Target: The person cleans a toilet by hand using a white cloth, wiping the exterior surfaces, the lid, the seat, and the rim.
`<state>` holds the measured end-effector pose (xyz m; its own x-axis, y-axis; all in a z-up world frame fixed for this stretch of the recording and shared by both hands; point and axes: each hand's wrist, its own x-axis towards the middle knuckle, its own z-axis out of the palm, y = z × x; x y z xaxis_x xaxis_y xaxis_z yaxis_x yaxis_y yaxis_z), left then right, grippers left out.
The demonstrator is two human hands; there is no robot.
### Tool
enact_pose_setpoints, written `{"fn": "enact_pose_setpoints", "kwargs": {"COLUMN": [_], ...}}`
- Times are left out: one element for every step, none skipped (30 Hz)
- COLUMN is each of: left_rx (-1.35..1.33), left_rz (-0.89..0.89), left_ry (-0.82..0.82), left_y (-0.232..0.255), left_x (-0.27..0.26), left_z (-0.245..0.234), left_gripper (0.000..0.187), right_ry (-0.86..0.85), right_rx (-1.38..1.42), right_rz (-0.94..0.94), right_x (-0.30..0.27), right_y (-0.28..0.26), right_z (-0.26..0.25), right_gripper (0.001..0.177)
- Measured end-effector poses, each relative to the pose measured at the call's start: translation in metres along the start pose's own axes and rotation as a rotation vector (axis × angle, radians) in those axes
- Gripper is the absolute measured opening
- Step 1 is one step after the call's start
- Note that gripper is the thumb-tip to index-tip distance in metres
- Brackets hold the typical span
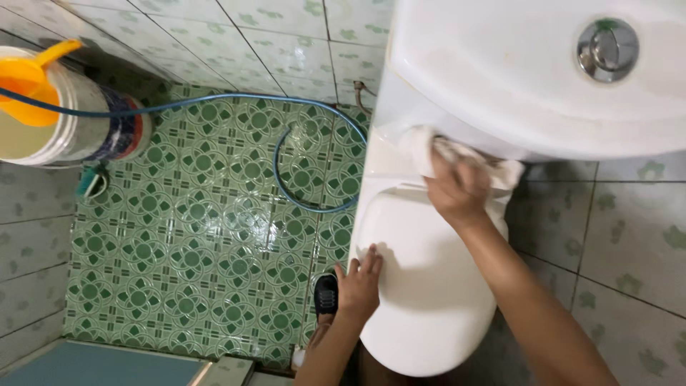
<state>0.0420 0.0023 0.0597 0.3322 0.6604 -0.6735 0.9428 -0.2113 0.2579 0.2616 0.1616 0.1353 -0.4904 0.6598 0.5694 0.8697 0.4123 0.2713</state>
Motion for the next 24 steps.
{"fn": "enact_pose_setpoints", "kwargs": {"left_rx": [0.002, 0.001, 0.003, 0.004, 0.005, 0.004, 0.003, 0.001, -0.027, -0.057, -0.087, -0.124, -0.162, -0.196, -0.261, -0.326, -0.391, -0.514, -0.636, -0.756, -0.969, -1.184, -1.399, -1.505], "left_rz": [0.001, 0.003, 0.004, 0.003, 0.001, -0.001, -0.004, -0.007, -0.003, -0.001, 0.002, 0.006, 0.010, 0.017, 0.021, 0.020, 0.020, 0.018, 0.017, 0.019, 0.034, 0.048, 0.062, 0.044], "left_ry": [-0.003, -0.007, 0.002, 0.010, 0.017, 0.010, 0.003, -0.004, 0.004, 0.010, 0.016, 0.029, 0.042, 0.058, 0.087, 0.118, 0.149, 0.236, 0.323, 0.409, 0.391, 0.372, 0.350, 0.262], "left_y": [0.000, 0.001, 0.001, 0.002, 0.002, 0.003, 0.004, 0.003, 0.002, 0.001, -0.001, -0.003, -0.006, -0.011, -0.017, -0.025, -0.032, -0.036, -0.039, -0.041, -0.036, -0.027, -0.019, -0.012], "left_x": [-0.001, -0.002, -0.002, -0.001, -0.001, -0.001, -0.001, 0.000, 0.001, 0.000, -0.001, 0.000, 0.003, 0.006, 0.009, 0.011, 0.013, 0.018, 0.026, 0.029, 0.032, 0.041, 0.047, 0.047], "left_z": [0.000, 0.001, 0.001, 0.002, 0.002, 0.002, 0.001, 0.000, -0.002, -0.003, -0.004, -0.004, -0.003, -0.004, -0.002, -0.001, 0.001, 0.003, 0.001, -0.003, -0.012, -0.027, -0.047, -0.068], "left_gripper": [0.071, 0.072, 0.072, 0.073, 0.074, 0.074, 0.074, 0.074, 0.070, 0.067, 0.064, 0.059, 0.055, 0.051, 0.048, 0.045, 0.042, 0.040, 0.038, 0.036, 0.044, 0.053, 0.063, 0.067], "right_ry": [0.084, 0.167, 0.249, 0.331, 0.413, 0.380, 0.346, 0.314, 0.240, 0.164, 0.089, 0.021, -0.047, -0.113, -0.181, -0.247, -0.312, -0.393, -0.469, -0.540, -0.468, -0.395, -0.320, -0.274], "right_rx": [-0.019, -0.038, -0.056, -0.072, -0.087, -0.120, -0.154, -0.189, -0.166, -0.140, -0.115, -0.055, 0.005, 0.060, 0.032, 0.007, -0.018, 0.154, 0.326, 0.494, 0.563, 0.632, 0.700, 0.808], "right_rz": [0.021, 0.039, 0.056, 0.072, 0.089, 0.038, -0.013, -0.065, -0.108, -0.154, -0.200, -0.199, -0.199, -0.196, -0.223, -0.252, -0.280, -0.078, 0.127, 0.339, 0.360, 0.376, 0.391, 0.448], "right_x": [0.016, 0.032, 0.046, 0.057, 0.063, 0.069, 0.074, 0.074, 0.070, 0.064, 0.057, 0.047, 0.036, 0.027, 0.017, 0.007, -0.001, -0.009, -0.015, -0.021, -0.025, -0.026, -0.023, -0.018], "right_y": [0.000, 0.000, -0.001, -0.003, -0.004, -0.007, -0.015, -0.022, -0.028, -0.033, -0.036, -0.036, -0.037, -0.036, -0.035, -0.034, -0.036, -0.039, -0.042, -0.044, -0.046, -0.046, -0.046, -0.052], "right_z": [-0.007, -0.013, -0.016, -0.016, -0.013, -0.001, 0.016, 0.032, 0.047, 0.060, 0.073, 0.080, 0.084, 0.087, 0.086, 0.083, 0.080, 0.077, 0.072, 0.066, 0.058, 0.049, 0.039, 0.028], "right_gripper": [0.020, 0.020, 0.020, 0.020, 0.020, 0.022, 0.023, 0.026, 0.027, 0.029, 0.031, 0.034, 0.038, 0.042, 0.046, 0.050, 0.054, 0.049, 0.045, 0.040, 0.043, 0.047, 0.051, 0.051]}}
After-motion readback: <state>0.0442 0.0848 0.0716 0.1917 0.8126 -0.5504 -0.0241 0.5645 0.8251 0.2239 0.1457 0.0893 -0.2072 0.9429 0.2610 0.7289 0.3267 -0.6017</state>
